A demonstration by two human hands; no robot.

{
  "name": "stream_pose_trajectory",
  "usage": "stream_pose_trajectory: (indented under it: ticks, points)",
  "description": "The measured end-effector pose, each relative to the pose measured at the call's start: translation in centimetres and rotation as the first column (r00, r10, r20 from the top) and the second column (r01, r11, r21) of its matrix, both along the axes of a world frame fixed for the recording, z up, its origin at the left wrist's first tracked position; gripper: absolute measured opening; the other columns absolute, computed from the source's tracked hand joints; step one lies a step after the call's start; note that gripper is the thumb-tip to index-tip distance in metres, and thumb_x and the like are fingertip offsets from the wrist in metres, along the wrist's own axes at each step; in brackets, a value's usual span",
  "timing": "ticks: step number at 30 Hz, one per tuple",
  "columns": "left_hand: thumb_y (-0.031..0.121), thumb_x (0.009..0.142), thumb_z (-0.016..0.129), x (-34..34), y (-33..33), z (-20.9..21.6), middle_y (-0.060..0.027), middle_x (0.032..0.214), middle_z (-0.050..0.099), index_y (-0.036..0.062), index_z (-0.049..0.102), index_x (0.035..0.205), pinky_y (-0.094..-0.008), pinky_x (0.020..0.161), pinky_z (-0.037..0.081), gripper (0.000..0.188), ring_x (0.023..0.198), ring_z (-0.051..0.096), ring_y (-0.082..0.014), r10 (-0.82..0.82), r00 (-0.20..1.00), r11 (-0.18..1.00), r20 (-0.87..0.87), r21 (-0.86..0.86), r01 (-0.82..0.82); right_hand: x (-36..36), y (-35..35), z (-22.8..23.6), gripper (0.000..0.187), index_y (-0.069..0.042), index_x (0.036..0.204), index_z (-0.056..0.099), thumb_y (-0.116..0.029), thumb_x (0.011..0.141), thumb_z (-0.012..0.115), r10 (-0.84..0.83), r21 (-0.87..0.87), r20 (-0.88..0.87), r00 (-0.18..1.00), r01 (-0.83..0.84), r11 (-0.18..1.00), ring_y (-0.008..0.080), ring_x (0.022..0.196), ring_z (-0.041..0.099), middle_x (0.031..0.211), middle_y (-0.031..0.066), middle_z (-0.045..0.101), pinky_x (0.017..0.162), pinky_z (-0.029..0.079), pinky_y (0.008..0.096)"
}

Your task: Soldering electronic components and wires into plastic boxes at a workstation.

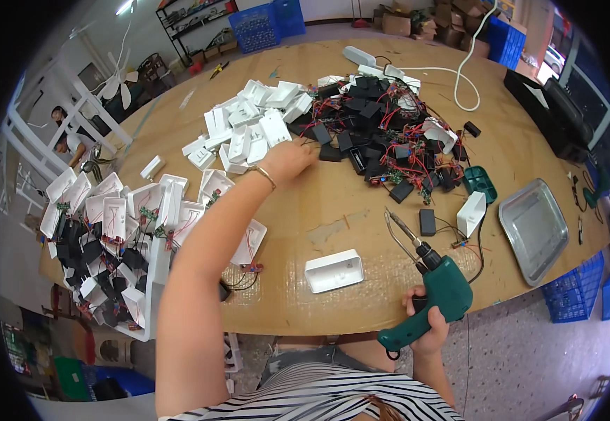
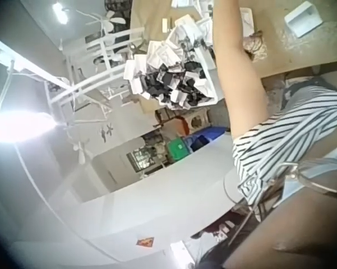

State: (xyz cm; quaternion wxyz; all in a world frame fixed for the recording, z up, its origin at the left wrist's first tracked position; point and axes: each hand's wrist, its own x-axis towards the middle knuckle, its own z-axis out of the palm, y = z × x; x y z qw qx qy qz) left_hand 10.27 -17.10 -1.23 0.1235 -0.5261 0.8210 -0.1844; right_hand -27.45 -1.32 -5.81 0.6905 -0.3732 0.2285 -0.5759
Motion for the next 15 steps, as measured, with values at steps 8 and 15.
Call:
stream_pose_trajectory:
  ticks: [8,15]
  points:
    - [0.022,0.089,0.052,-2.7,5.9,7.5,-0.0036,0.084,0.057,0.0019,0.06,0.085,-0.0284,0.077,0.043,0.022,0.079,0.055,-0.0166,-0.015,0.274,0.976,-0.962,-0.075,-0.207,0.3,-0.5,0.2,0.045,0.005,0.103,0.05,-0.033,0.08,0.055,0.039,-0.012,-0.016,0.999,-0.039,0.999,0.0163,0.069,0.049,0.095,0.0155,0.053,0.074,0.04,0.033]
    - [0.023,0.092,0.048,-6.5,15.7,9.9,0.0018,0.082,0.056,0.0031,0.059,0.1,-0.0203,0.069,0.043,0.024,0.077,0.052,-0.0045,0.157,-0.394,0.965,-0.906,0.225,-0.132,0.1,-0.2,-0.4,0.041,0.004,0.105,0.05,-0.03,0.084,0.05,0.039,-0.043,0.001,0.999,-0.039,0.998,0.0151,0.074,0.047,0.098,0.0133,0.052,0.078,0.039,0.031]
